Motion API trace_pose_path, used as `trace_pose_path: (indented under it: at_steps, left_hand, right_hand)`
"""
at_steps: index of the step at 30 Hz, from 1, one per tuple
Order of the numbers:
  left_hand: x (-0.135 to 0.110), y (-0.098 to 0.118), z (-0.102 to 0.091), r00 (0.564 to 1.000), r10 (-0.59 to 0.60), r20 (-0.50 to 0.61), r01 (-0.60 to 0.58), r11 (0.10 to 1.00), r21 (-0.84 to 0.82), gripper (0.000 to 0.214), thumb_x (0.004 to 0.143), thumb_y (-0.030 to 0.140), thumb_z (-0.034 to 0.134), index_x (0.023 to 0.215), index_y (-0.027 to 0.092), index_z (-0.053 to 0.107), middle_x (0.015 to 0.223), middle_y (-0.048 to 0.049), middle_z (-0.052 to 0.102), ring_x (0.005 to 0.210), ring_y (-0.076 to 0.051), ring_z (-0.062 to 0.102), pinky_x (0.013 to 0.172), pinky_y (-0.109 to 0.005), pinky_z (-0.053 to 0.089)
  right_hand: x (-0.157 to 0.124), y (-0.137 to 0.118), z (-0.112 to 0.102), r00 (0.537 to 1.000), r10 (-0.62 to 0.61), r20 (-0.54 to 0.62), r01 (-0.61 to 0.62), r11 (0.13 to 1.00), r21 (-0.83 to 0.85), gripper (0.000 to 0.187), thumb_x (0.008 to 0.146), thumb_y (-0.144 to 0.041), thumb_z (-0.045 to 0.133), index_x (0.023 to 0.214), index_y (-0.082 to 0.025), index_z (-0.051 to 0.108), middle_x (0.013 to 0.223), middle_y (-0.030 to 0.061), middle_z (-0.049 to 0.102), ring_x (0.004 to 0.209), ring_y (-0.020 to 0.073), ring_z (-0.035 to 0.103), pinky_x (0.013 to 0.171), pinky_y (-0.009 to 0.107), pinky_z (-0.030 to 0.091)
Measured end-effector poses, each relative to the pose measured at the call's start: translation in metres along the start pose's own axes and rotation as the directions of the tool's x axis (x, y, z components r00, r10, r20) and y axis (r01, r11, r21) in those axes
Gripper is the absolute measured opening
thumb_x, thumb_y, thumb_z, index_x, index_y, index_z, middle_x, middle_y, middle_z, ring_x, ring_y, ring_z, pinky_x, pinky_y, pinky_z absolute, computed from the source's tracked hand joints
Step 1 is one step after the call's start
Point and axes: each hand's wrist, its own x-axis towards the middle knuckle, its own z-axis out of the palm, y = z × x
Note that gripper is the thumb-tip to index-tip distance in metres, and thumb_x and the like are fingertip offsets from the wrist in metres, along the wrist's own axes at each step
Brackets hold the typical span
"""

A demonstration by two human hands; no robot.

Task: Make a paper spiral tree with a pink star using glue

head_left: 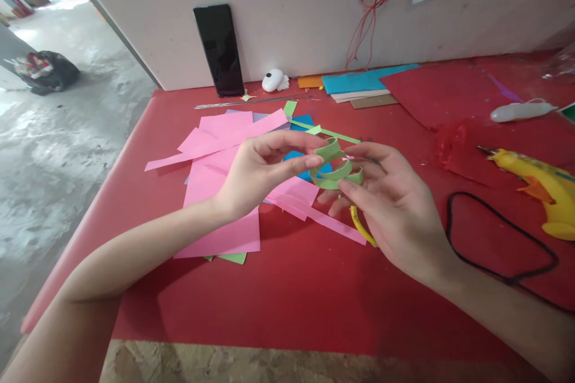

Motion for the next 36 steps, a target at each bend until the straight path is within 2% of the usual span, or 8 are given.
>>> trace_pose_path:
  at_steps: [3, 8, 13, 16, 22, 26, 30, 36]
  left_hand:
    - [0.002, 0.001, 0.0, 1.0, 0.006, -0.025, -0.006, 1.0, -0.009, 0.02, 0.068, 0.038, 0.083, 0.069, 0.021, 0.071, 0.075, 0.0023, 0.07, 0.075, -0.011, 0.066, 0.073, -0.025, 0.058]
    - [0.003, -0.002, -0.001, 1.0, -0.017, -0.007, 0.017, 0.997, -0.075, 0.019, 0.076, 0.037, 0.078, 0.076, 0.022, 0.066, 0.094, 0.0006, 0.072, 0.101, -0.016, 0.067, 0.088, -0.029, 0.058]
    - [0.003, -0.001, -0.003, 0.996, -0.077, 0.039, 0.082, 0.987, -0.141, 0.014, 0.084, 0.031, 0.069, 0.081, 0.022, 0.06, 0.101, 0.0003, 0.073, 0.103, -0.016, 0.069, 0.089, -0.032, 0.06]
    - [0.005, 0.002, -0.005, 0.997, -0.07, 0.026, 0.073, 0.987, -0.145, 0.009, 0.086, 0.026, 0.066, 0.082, 0.022, 0.059, 0.099, 0.0004, 0.072, 0.103, -0.016, 0.069, 0.086, -0.03, 0.061]
    - [0.007, 0.006, -0.006, 0.997, -0.081, -0.014, 0.081, 0.996, -0.037, 0.014, 0.085, 0.029, 0.067, 0.08, 0.022, 0.056, 0.099, 0.0008, 0.071, 0.105, -0.017, 0.069, 0.085, -0.031, 0.06]
    - [0.006, 0.006, -0.005, 0.997, -0.082, 0.01, 0.082, 0.996, -0.026, 0.015, 0.084, 0.031, 0.068, 0.08, 0.022, 0.057, 0.092, 0.0006, 0.071, 0.097, -0.015, 0.07, 0.084, -0.029, 0.058]
    - [0.005, 0.003, -0.002, 0.992, -0.118, 0.036, 0.12, 0.991, -0.057, 0.012, 0.084, 0.027, 0.067, 0.08, 0.021, 0.058, 0.087, 0.0006, 0.068, 0.086, -0.012, 0.068, 0.081, -0.027, 0.058]
    - [0.003, -0.001, 0.0, 0.984, -0.161, 0.081, 0.17, 0.978, -0.118, 0.01, 0.086, 0.026, 0.065, 0.082, 0.022, 0.056, 0.082, 0.0006, 0.064, 0.08, -0.012, 0.065, 0.072, -0.024, 0.058]
  right_hand:
    - [0.0, -0.001, 0.0, 1.0, -0.004, -0.001, 0.004, 1.0, -0.008, 0.023, 0.083, -0.02, 0.069, 0.101, -0.03, 0.059, 0.088, -0.003, 0.069, 0.065, 0.0131, 0.07, 0.051, 0.025, 0.059]
    - [-0.002, -0.001, 0.0, 1.0, -0.005, 0.011, 0.006, 0.999, -0.045, 0.025, 0.083, -0.023, 0.069, 0.103, -0.03, 0.056, 0.092, -0.0009, 0.069, 0.072, 0.0151, 0.07, 0.053, 0.027, 0.06]
    - [-0.002, -0.001, 0.0, 1.0, 0.012, 0.026, -0.011, 0.999, -0.054, 0.029, 0.084, -0.021, 0.067, 0.107, -0.03, 0.053, 0.092, -0.0012, 0.067, 0.078, 0.0136, 0.069, 0.054, 0.024, 0.059]
    - [0.001, 0.0, -0.001, 0.997, 0.056, 0.048, -0.054, 0.997, -0.056, 0.034, 0.083, -0.022, 0.067, 0.111, -0.029, 0.049, 0.093, -0.001, 0.066, 0.075, 0.0141, 0.07, 0.052, 0.024, 0.058]
    - [0.008, 0.001, -0.005, 0.988, 0.151, 0.025, -0.147, 0.983, -0.106, 0.039, 0.081, -0.03, 0.07, 0.112, -0.025, 0.046, 0.087, -0.0013, 0.064, 0.059, 0.0123, 0.066, 0.043, 0.024, 0.05]
    - [0.01, 0.0, -0.006, 0.979, 0.202, 0.007, -0.195, 0.955, -0.224, 0.035, 0.082, -0.034, 0.07, 0.107, -0.023, 0.047, 0.08, -0.0031, 0.063, 0.045, 0.0075, 0.056, 0.038, 0.022, 0.039]
    - [0.009, 0.001, -0.006, 0.984, 0.167, 0.062, -0.148, 0.959, -0.243, 0.029, 0.084, -0.034, 0.067, 0.102, -0.023, 0.048, 0.072, -0.0047, 0.061, 0.041, 0.0049, 0.047, 0.039, 0.023, 0.037]
    - [0.007, 0.001, -0.005, 0.985, 0.132, 0.115, -0.101, 0.965, -0.24, 0.023, 0.088, -0.035, 0.061, 0.101, -0.023, 0.047, 0.064, -0.0055, 0.059, 0.042, 0.0066, 0.048, 0.041, 0.023, 0.036]
